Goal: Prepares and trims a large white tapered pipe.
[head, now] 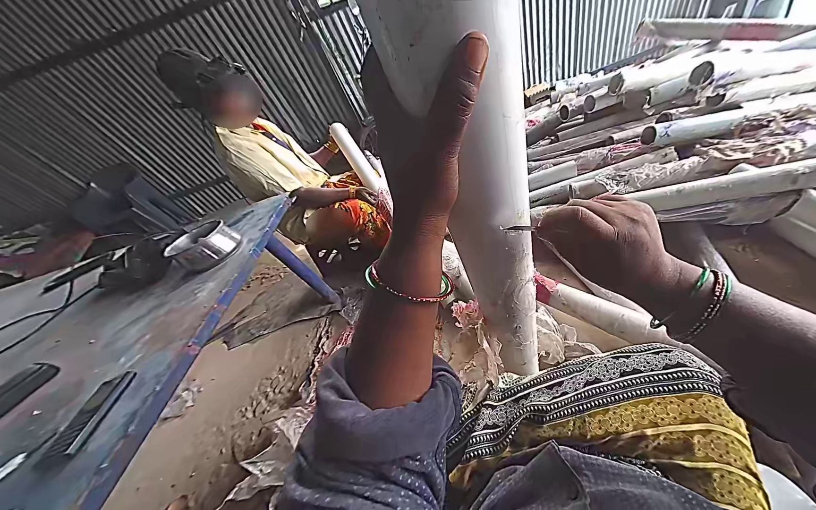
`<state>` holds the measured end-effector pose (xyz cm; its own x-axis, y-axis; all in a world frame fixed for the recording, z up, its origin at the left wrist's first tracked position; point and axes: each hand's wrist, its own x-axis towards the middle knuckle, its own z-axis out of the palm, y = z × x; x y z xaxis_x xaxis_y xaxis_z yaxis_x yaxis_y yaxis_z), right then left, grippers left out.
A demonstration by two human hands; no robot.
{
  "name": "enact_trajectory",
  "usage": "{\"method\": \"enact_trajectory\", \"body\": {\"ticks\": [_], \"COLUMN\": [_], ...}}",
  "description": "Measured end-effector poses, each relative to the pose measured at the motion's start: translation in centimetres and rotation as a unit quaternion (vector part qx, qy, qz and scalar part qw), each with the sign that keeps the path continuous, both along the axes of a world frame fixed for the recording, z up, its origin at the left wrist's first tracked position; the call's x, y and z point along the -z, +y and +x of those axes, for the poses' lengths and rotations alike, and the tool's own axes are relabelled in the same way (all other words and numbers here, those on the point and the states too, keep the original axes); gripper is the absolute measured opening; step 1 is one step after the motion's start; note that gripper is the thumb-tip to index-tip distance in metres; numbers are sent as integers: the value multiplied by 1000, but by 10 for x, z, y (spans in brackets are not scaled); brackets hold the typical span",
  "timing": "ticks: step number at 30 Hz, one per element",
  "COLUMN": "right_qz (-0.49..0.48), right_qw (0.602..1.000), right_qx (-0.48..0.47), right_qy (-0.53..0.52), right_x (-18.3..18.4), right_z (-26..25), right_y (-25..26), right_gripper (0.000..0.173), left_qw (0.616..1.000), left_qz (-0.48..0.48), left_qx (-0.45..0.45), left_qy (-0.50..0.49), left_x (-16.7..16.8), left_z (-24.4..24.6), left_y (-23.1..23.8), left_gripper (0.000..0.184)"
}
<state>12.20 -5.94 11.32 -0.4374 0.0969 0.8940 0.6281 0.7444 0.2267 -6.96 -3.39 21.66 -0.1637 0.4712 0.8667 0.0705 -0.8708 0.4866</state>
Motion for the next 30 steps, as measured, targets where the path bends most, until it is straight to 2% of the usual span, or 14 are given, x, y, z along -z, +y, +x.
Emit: {"method": "enact_trajectory", "body": {"ticks": [2,8,13,17,20,26,30], "right_qz": [5,-6,7,10,-8,2,-11], "right_qw": [1000,998,1000,998,997,1000,998], "right_qx": [-2,-6,-11,1,-9,-13,-16], "right_qy": [-8,-68,-19,-64,-73,-14,-66], "right_x": [-7,9,-7,10,15,-8,19], "right_z": [-1,1,-3,-1,4,-6,0], "right_y": [3,8,6,10,8,4,14], "right_gripper": [23,23,21,18,23,20,20], "left_qw": [1000,1000,1000,1000,1000,1000,1000], "left_qz": [10,6,7,7,11,17,9], "left_qx": [0,24,0,-2,-4,-4,-14], "left_qy": [0,-9,0,3,3,1,5], "left_x": [1,0,1,2,2,2,1], "left_z": [1,-2,0,-2,-6,-6,-8], "left_y": [-1,1,0,-3,0,0,-5], "left_gripper": [76,73,74,76,74,71,76]}}
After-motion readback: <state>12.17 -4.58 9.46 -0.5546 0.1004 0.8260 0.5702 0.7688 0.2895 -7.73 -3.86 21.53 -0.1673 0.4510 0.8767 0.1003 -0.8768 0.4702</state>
